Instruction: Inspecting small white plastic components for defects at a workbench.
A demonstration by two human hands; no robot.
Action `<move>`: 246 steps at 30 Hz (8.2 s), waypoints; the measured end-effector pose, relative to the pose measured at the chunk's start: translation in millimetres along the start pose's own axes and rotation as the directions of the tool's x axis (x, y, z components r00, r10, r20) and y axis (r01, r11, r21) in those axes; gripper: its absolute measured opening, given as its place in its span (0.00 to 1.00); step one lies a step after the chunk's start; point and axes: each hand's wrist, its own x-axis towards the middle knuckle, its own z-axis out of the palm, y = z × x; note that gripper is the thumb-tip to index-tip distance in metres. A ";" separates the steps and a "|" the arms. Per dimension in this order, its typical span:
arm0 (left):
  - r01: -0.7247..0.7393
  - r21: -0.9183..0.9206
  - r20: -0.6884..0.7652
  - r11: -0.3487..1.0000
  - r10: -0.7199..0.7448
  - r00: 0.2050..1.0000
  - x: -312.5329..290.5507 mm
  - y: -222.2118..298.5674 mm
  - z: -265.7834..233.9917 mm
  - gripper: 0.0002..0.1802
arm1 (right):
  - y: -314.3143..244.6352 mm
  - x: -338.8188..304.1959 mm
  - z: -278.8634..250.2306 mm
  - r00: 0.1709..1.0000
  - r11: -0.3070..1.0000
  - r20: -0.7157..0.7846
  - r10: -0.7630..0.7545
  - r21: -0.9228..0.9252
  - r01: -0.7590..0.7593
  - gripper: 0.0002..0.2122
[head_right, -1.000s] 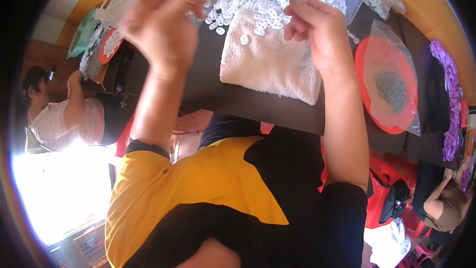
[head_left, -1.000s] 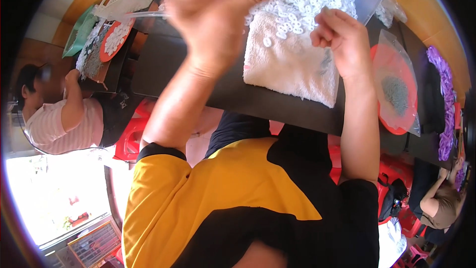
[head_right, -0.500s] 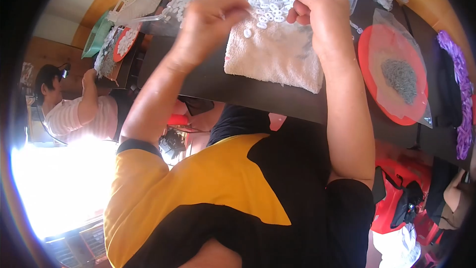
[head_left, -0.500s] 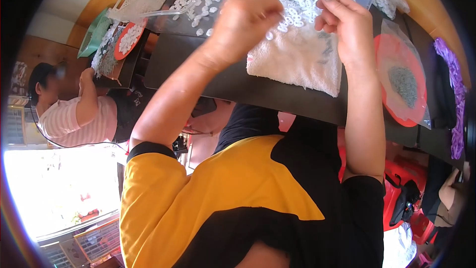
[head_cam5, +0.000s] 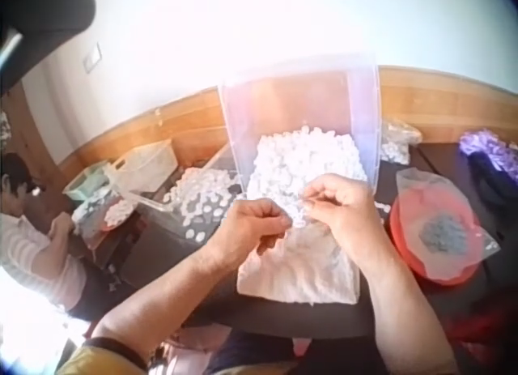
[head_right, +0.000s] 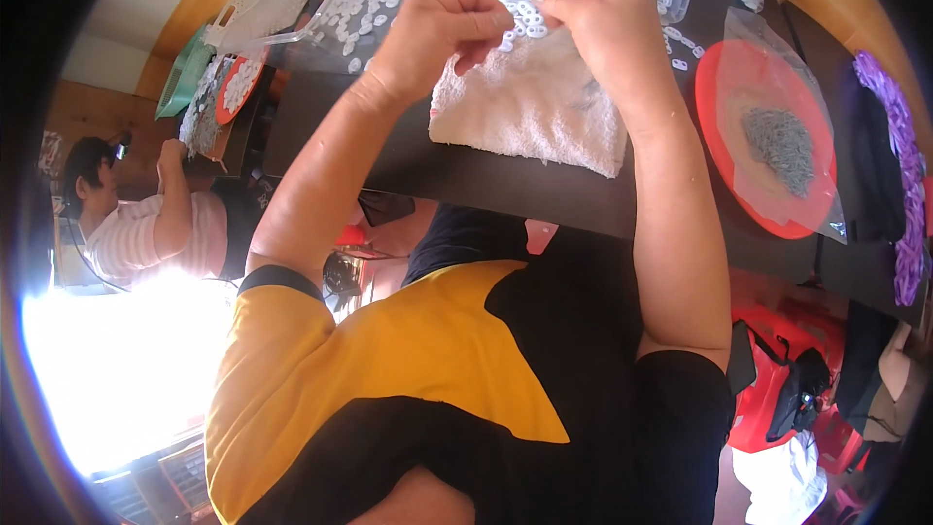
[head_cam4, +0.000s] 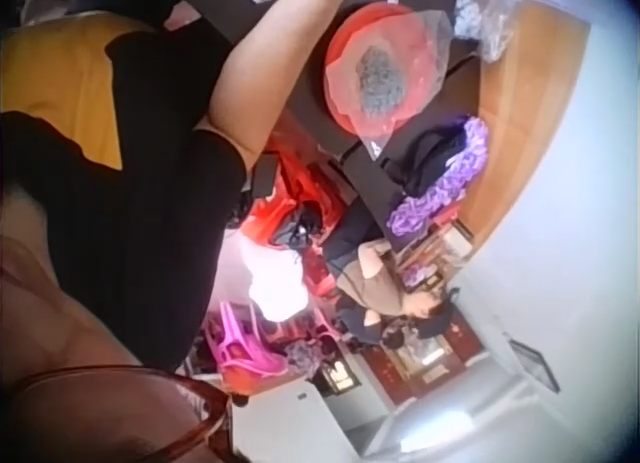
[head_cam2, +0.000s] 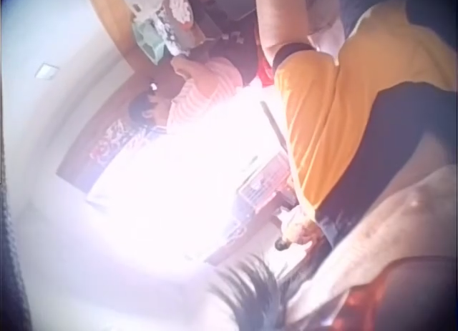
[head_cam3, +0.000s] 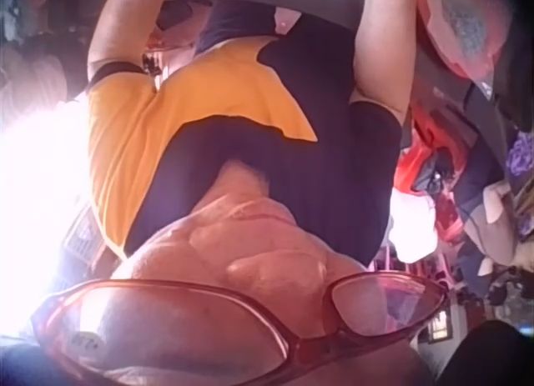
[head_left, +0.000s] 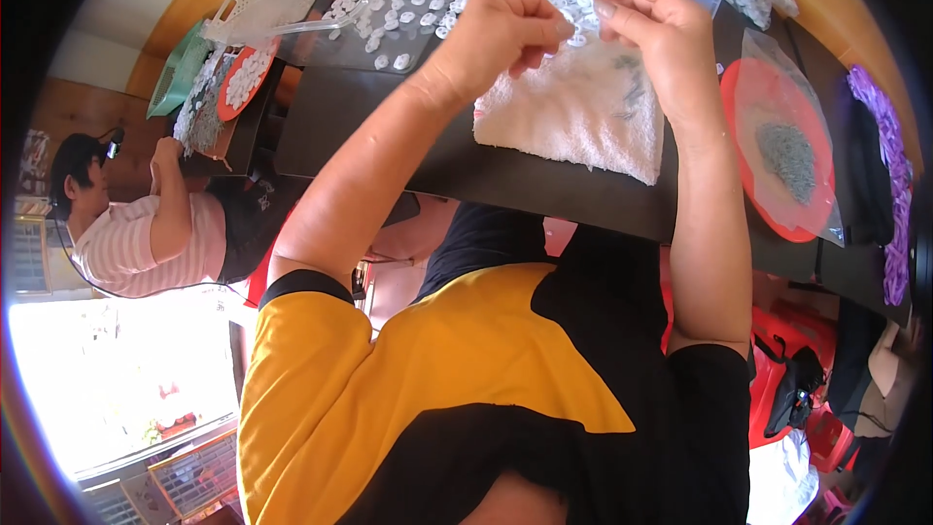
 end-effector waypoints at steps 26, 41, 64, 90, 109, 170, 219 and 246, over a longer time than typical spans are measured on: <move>-0.247 0.595 -0.074 0.765 0.358 0.931 52.3 -49.9 -22.2 0.11 | 9.1 4.1 -0.5 0.979 0.960 -0.071 0.193 0.218 -0.174 0.06; -0.238 0.068 -0.049 0.969 0.241 0.969 16.1 -11.4 -1.7 0.11 | 5.6 1.8 7.8 0.968 0.963 -0.063 0.244 0.133 -0.234 0.05; -0.190 0.486 -0.165 0.853 0.303 0.939 31.0 -45.4 3.8 0.06 | 6.4 3.7 6.1 0.963 0.978 -0.184 0.199 0.096 -0.184 0.03; -0.323 0.729 0.106 0.604 0.366 0.924 52.8 -55.8 -21.3 0.05 | -3.9 0.1 9.8 0.967 0.977 -0.164 0.193 0.118 -0.175 0.03; -0.178 0.132 -0.079 0.975 0.190 0.979 27.4 -29.3 1.0 0.05 | 7.9 2.7 9.6 0.969 0.985 -0.185 0.163 0.085 -0.150 0.02; -0.467 0.651 0.213 0.598 0.447 0.869 55.8 -40.2 28.1 0.04 | -3.3 1.4 4.4 0.951 0.980 -0.272 0.147 0.171 -0.103 0.02; 0.033 -0.444 -0.049 0.896 -0.061 0.997 18.4 -23.1 13.0 0.07 | 16.0 -2.7 19.8 0.996 0.952 -0.076 0.052 -0.299 -0.073 0.03; 0.012 -0.358 -0.158 0.934 -0.073 0.985 16.1 -22.1 18.7 0.07 | 18.1 -4.1 23.4 0.996 0.950 -0.085 -0.025 -0.311 -0.003 0.02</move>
